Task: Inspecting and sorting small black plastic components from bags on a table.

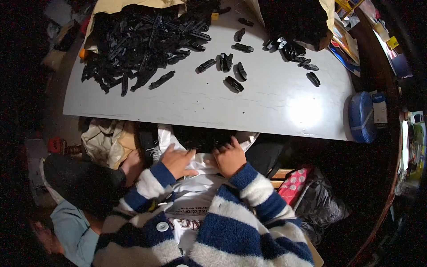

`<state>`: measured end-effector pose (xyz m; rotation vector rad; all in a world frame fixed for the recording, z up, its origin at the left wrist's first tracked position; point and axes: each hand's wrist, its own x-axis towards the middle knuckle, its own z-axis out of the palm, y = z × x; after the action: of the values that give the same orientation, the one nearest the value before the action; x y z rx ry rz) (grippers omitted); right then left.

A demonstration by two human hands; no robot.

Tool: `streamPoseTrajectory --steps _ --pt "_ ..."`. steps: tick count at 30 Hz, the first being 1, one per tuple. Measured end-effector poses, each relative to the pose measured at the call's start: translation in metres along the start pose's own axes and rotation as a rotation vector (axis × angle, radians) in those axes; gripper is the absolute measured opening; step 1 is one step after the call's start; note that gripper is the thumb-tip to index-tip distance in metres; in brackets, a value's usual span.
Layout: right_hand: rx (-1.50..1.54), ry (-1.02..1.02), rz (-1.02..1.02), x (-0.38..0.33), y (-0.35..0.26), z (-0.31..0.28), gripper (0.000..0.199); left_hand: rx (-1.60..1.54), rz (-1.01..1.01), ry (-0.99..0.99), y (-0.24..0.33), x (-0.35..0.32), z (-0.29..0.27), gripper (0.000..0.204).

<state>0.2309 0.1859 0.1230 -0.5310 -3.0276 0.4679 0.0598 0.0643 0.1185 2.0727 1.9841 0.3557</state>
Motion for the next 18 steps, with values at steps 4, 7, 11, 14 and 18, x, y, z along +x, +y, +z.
streamPoseTrajectory --steps 4,7,11,14,18 --pt "-0.040 -0.333 0.009 -0.023 -0.009 -0.020 0.032 -0.040 0.039 -0.444 0.017 -0.019 0.002 0.027" --pt "0.016 -0.391 0.002 -0.022 -0.007 -0.032 0.022 0.022 0.110 -0.364 0.027 -0.011 -0.008 0.025" --pt "0.380 0.076 -0.031 0.005 0.012 -0.052 0.008 -0.018 0.044 -0.410 0.022 -0.011 -0.014 0.026" --pt "0.150 0.407 0.212 0.039 0.028 -0.081 0.013 -0.119 0.045 -0.345 0.018 -0.008 -0.023 0.020" --pt "0.069 0.591 0.337 0.080 0.044 -0.079 0.024 -0.386 0.086 0.173 0.004 0.005 -0.034 0.017"
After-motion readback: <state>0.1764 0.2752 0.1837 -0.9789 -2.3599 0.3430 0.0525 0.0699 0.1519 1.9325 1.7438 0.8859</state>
